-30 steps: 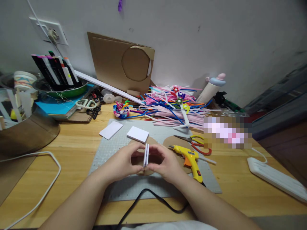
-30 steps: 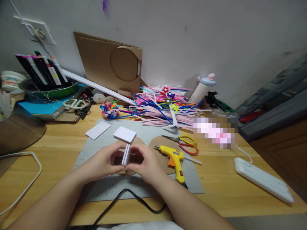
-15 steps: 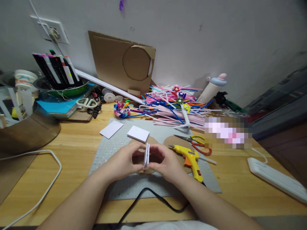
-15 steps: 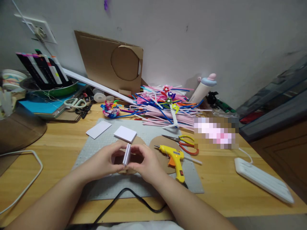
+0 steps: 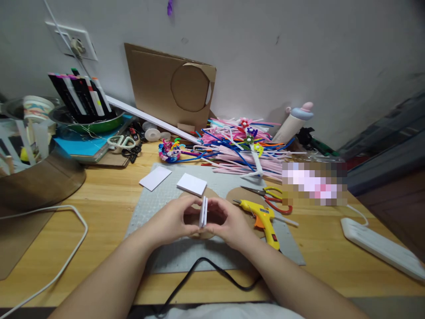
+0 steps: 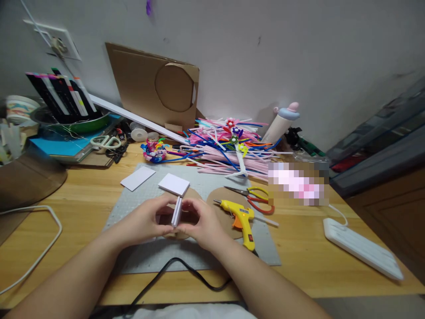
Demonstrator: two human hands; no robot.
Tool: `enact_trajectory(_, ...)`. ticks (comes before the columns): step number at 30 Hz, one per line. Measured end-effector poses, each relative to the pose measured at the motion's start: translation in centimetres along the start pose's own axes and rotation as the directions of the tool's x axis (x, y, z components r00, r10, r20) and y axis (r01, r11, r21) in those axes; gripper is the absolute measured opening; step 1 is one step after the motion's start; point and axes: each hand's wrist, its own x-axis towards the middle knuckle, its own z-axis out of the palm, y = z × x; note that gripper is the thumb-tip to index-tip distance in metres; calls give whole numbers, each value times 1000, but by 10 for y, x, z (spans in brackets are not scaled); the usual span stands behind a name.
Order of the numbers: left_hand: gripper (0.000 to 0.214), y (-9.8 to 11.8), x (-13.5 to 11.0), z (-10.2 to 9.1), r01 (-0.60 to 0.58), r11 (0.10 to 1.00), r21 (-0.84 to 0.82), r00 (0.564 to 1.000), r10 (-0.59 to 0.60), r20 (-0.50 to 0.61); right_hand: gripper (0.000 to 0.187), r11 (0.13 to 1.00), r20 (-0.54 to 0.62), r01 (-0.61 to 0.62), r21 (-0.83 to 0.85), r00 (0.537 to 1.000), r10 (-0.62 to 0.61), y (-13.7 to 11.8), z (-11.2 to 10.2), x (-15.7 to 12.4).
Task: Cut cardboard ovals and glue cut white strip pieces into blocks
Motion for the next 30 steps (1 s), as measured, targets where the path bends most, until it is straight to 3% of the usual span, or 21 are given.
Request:
enact_trajectory(3, 51, -1, 0, -2, -64, 996, 69, 997, 66, -29, 49, 997, -7, 26, -73, 1000, -27, -1, 1, 0)
enact_trajectory(6, 54, 2, 0, -3, -88, 991, 99, 996, 90, -12, 48, 998, -87, 12, -60, 996, -17, 0, 3, -1)
enact_trajectory(10, 37, 5, -1, -3, 48, 986, -157, 995, -35, 90, 31, 997, -266, -75, 28, 961, 80, 2, 1, -1)
enact_trajectory(14, 33, 7, 0, -3, 161, 919, -360, 987, -142, 78, 18, 990, -351, -81, 114, 929, 117, 0, -2, -2)
enact_trajectory(18, 39, 10, 2, -4, 198, 846, -495, 979, -194, 62, 35, 915, -262, -162, 368, 927, 270, -3, -2, -4)
enact_trajectory(21, 45, 8, 3, -1, 219, 826, -519, 965, -263, -11, 31, 841, -192, -195, 505, 925, 329, -3, 1, -6)
enact_trajectory(23, 52, 5, 3, 5, 176, 875, -451, 959, -256, -121, 30, 837, -216, -172, 520, 921, 323, -3, 4, -7)
enact_trajectory(26, 67, 3, 1, 15, 90, 984, -155, 954, -130, -271, 33, 823, -236, -126, 555, 924, 300, -6, 8, -8)
enact_trajectory(30, 70, 8, -1, 23, 54, 964, 260, 925, 50, -378, 34, 730, -190, -117, 673, 927, 324, -13, 11, -9)
